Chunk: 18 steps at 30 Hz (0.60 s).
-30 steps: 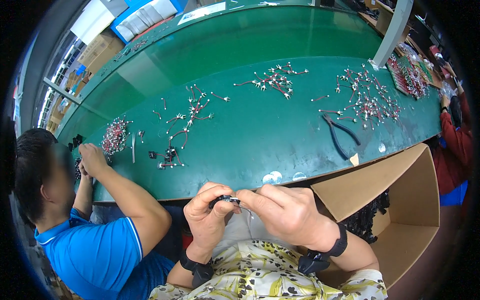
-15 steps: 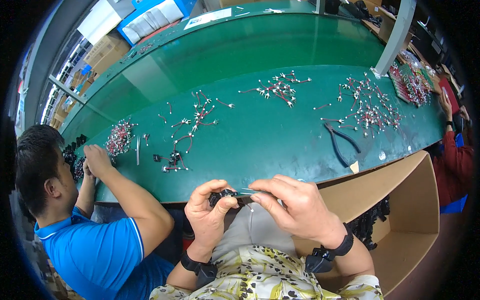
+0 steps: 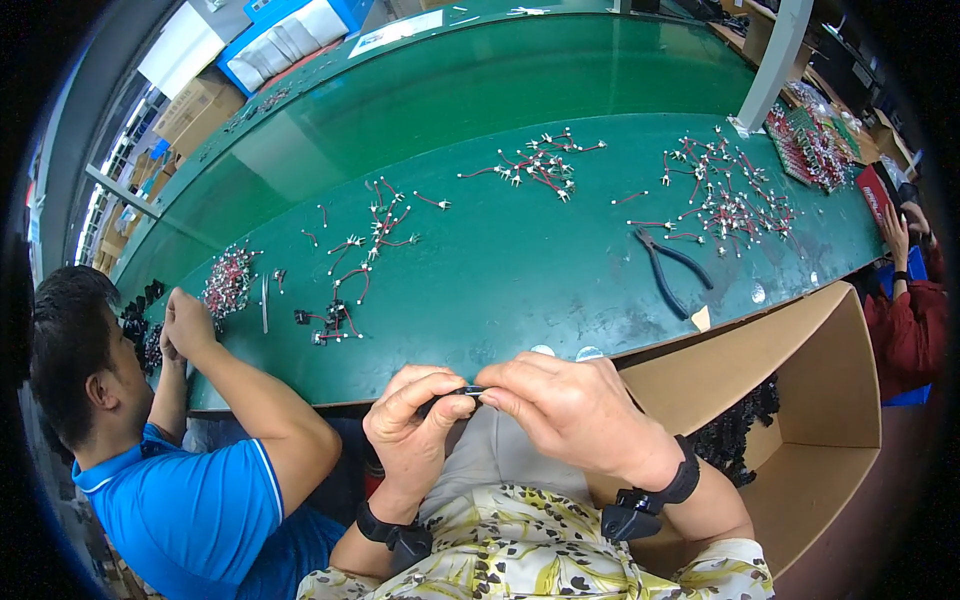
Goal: Assemble small electronic components by connecting wires to plastic housings.
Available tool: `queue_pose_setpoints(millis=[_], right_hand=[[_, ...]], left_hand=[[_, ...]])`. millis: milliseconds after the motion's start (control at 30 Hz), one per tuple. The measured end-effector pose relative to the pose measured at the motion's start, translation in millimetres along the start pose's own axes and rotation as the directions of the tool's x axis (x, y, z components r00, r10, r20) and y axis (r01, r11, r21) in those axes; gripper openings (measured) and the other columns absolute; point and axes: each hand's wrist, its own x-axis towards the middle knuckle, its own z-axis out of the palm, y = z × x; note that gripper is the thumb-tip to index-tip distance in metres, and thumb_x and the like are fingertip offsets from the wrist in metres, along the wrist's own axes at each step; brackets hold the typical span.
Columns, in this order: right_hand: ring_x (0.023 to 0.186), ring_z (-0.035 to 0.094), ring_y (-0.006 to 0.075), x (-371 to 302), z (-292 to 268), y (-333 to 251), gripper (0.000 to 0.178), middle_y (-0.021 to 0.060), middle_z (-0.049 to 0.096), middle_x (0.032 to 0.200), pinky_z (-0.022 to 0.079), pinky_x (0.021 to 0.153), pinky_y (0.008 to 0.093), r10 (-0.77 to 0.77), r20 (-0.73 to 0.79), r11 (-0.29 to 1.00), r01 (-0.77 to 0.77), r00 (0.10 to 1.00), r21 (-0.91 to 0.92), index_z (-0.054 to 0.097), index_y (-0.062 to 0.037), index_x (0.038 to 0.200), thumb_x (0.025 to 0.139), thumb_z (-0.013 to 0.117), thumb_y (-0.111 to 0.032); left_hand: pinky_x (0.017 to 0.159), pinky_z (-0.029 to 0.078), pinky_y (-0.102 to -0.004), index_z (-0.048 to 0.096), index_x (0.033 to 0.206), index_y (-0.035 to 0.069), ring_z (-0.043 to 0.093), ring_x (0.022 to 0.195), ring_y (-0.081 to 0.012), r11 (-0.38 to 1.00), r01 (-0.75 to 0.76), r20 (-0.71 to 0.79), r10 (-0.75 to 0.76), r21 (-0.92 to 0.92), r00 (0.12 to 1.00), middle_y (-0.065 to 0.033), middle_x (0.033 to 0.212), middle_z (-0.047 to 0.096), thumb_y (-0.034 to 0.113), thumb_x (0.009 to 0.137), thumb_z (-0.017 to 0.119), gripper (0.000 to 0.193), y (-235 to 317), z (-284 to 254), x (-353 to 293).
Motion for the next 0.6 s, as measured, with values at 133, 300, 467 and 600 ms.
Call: queue_pose_setpoints(millis=[133,300,467,600], right_hand=[[0.064,0.063,0.0253,2.4,4.4,-2.2,0.011,0.0101,0.065,0.077,0.049,0.056,0.0344,0.052,-0.015,0.997,-0.053,0.999,-0.051,0.068,-0.0036,0.099,0.088,0.067,-0.007],[0.07,0.067,0.0296,9.2,11.1,9.6,0.013,0.0115,0.067,0.085,0.052,0.057,0.0385,0.076,-0.039,0.995,-0.078,0.996,-0.058,0.067,-0.0057,0.1,0.091,0.065,-0.015],[0.075,0.067,0.0294,6.2,8.2,12.4,0.019,0.0155,0.067,0.092,0.052,0.064,0.038,0.249,-0.031,0.969,-0.248,0.968,0.011,0.066,-0.0029,0.106,0.091,0.065,-0.013],[0.071,0.065,0.0265,4.6,8.2,12.5,0.02,0.0146,0.066,0.089,0.051,0.062,0.0352,0.259,-0.039,0.966,-0.259,0.965,-0.004,0.065,-0.0019,0.106,0.089,0.067,-0.012]], left_hand=[[0.07,0.053,-0.0238,0.072,0.103,0.002,0.064,0.083,-0.0127,0.997,0.062,-0.027,-0.063,-0.041,0.998,-0.0069,0.094,0.068,0.0,0.079,0.077,0.024,-5.6,3.3,-0.7],[0.067,0.052,-0.0238,0.066,0.116,0.0,0.061,0.079,-0.0106,0.896,0.296,-0.023,-0.322,-0.332,0.947,-0.0065,0.092,0.065,0.001,0.087,0.071,0.029,-17.9,11.8,-4.5],[0.058,0.048,-0.0237,0.051,0.136,0.004,0.055,0.067,-0.0078,0.707,0.402,-0.107,-0.557,-0.582,0.824,-0.0045,0.085,0.062,0.011,0.098,0.059,0.039,-34.6,-9.7,0.8],[0.052,0.043,-0.0231,0.032,0.148,0.011,0.05,0.062,-0.0062,0.697,0.27,-0.282,-0.569,-0.664,0.773,-0.0034,0.085,0.058,0.022,0.101,0.056,0.054,-32.7,-36.8,21.5]])
